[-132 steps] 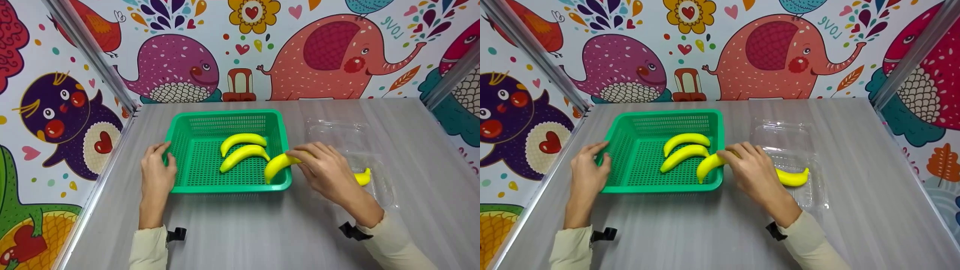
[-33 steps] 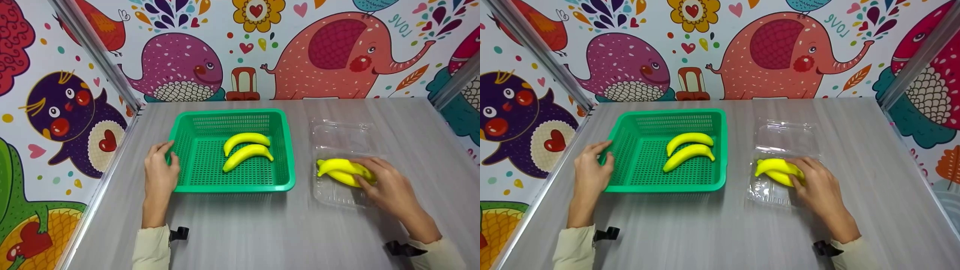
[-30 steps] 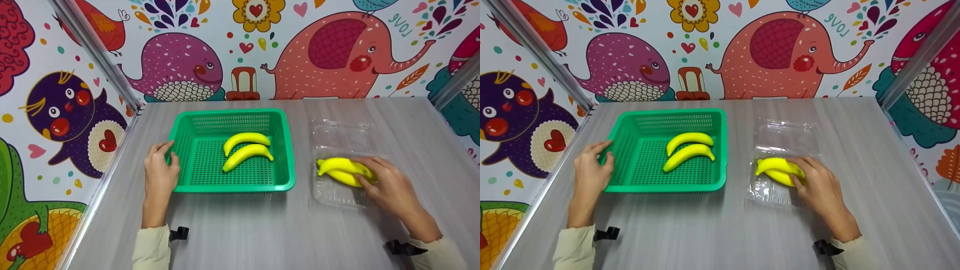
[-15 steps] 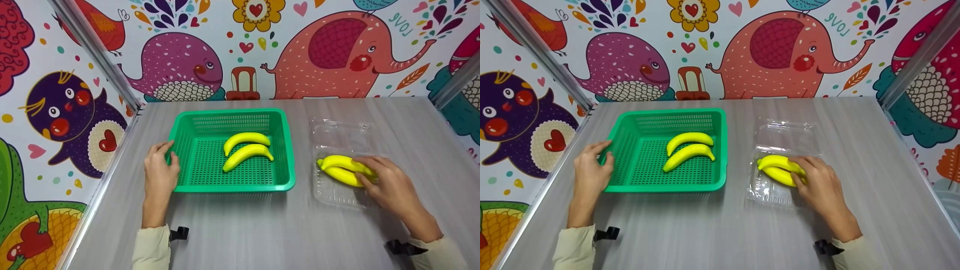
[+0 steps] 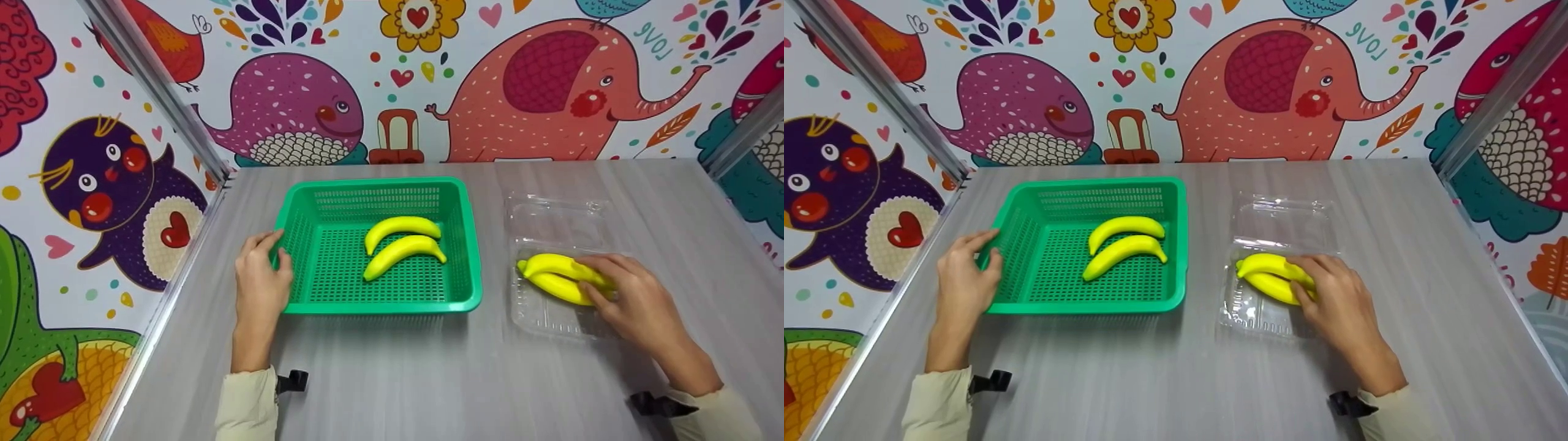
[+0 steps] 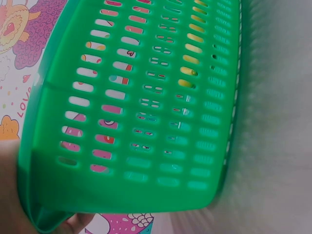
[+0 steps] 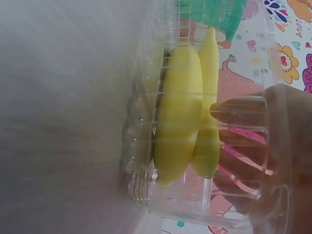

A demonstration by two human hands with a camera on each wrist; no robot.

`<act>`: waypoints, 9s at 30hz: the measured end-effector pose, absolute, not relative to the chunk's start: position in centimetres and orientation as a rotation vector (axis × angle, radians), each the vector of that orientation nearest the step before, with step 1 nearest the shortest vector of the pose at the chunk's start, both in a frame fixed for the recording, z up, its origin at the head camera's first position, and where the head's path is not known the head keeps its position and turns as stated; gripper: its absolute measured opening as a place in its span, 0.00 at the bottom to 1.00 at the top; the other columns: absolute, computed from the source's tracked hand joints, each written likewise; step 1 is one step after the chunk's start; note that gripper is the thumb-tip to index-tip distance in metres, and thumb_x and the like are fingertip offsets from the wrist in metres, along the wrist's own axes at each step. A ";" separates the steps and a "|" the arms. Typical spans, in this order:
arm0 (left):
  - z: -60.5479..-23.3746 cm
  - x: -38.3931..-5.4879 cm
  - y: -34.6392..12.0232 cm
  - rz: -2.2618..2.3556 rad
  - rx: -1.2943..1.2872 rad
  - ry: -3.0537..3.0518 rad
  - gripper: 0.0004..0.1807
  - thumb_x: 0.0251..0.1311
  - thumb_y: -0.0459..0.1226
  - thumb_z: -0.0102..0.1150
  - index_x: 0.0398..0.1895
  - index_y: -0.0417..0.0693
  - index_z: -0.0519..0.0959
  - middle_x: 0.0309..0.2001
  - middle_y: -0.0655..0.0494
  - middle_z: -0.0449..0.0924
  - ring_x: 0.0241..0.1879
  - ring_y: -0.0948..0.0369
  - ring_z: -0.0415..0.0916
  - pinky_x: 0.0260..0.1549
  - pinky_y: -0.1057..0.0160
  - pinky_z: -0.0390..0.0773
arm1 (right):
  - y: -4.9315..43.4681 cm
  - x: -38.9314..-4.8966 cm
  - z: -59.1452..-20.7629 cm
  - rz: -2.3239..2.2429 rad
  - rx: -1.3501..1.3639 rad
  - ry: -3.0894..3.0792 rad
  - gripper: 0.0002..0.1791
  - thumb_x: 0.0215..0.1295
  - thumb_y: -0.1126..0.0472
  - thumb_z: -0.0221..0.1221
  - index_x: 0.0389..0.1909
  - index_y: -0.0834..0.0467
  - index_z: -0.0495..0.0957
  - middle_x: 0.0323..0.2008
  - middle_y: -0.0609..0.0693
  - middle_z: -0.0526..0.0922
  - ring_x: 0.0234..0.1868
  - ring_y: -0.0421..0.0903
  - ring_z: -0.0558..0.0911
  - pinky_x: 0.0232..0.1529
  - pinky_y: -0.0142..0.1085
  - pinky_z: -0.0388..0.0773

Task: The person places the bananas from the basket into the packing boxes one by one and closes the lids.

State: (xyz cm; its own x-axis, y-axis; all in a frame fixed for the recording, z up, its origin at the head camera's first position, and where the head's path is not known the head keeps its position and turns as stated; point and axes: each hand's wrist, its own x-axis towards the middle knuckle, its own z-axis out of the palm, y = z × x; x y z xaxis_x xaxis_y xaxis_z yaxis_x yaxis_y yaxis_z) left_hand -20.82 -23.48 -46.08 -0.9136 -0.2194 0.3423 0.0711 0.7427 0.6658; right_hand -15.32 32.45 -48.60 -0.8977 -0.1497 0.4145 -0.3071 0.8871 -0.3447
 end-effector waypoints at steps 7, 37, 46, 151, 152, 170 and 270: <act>-46.1 -20.9 -23.6 -1.002 0.111 -2.530 0.22 0.75 0.26 0.56 0.70 0.35 0.80 0.66 0.31 0.79 0.68 0.35 0.78 0.66 0.40 0.82 | 32.2 -15.4 -48.2 0.581 0.339 -2.687 0.27 0.58 0.68 0.78 0.61 0.55 0.87 0.54 0.53 0.89 0.55 0.57 0.84 0.54 0.60 0.81; -46.1 -20.6 -23.7 -0.989 0.138 -2.551 0.22 0.77 0.28 0.55 0.71 0.35 0.80 0.67 0.32 0.78 0.69 0.36 0.77 0.64 0.40 0.83 | 27.8 -16.1 -45.9 0.613 0.440 -2.607 0.27 0.56 0.69 0.80 0.58 0.56 0.88 0.55 0.55 0.89 0.55 0.57 0.85 0.54 0.60 0.87; -46.0 -20.8 -23.4 -0.981 0.121 -2.545 0.22 0.76 0.27 0.56 0.69 0.34 0.80 0.66 0.31 0.79 0.68 0.35 0.78 0.63 0.39 0.84 | 25.6 -16.7 -45.1 0.588 0.513 -2.597 0.29 0.56 0.67 0.80 0.60 0.51 0.88 0.55 0.52 0.89 0.55 0.54 0.86 0.53 0.57 0.89; -46.1 -20.8 -23.3 -0.990 0.121 -2.537 0.22 0.76 0.27 0.56 0.69 0.34 0.81 0.65 0.31 0.79 0.67 0.35 0.79 0.62 0.39 0.85 | 10.0 -23.7 -44.5 0.670 0.942 -2.691 0.18 0.71 0.60 0.72 0.60 0.52 0.88 0.57 0.51 0.88 0.57 0.51 0.86 0.58 0.48 0.89; -46.1 -20.8 -23.3 -0.989 0.121 -2.537 0.22 0.76 0.27 0.56 0.69 0.34 0.81 0.65 0.31 0.79 0.67 0.35 0.79 0.62 0.39 0.85 | 9.9 -23.8 -44.5 0.671 0.944 -2.696 0.18 0.71 0.60 0.72 0.60 0.52 0.88 0.57 0.51 0.88 0.57 0.51 0.86 0.58 0.48 0.89; -46.0 -20.7 -22.9 -0.963 0.114 -2.536 0.21 0.75 0.26 0.57 0.69 0.35 0.81 0.65 0.31 0.79 0.65 0.35 0.81 0.59 0.39 0.86 | 8.7 -25.0 -44.5 0.694 0.955 -2.753 0.20 0.71 0.60 0.72 0.63 0.51 0.87 0.59 0.50 0.88 0.59 0.52 0.86 0.56 0.50 0.90; -45.9 -20.8 -23.2 -0.990 0.108 -2.531 0.21 0.75 0.26 0.56 0.69 0.34 0.81 0.65 0.30 0.79 0.66 0.35 0.79 0.61 0.39 0.85 | 8.1 -24.7 -45.4 0.402 0.986 -2.883 0.24 0.75 0.67 0.62 0.69 0.51 0.81 0.62 0.54 0.86 0.60 0.55 0.84 0.59 0.52 0.89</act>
State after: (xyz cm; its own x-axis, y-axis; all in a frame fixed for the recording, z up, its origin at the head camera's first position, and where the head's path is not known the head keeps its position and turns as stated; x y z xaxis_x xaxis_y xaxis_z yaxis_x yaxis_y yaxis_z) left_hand -20.76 -23.24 -45.90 -0.9092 -0.2199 0.3536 0.0783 0.7436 0.6640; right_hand -24.71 8.07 -45.44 -0.7920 -0.5923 0.1476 -0.6101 0.7603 -0.2230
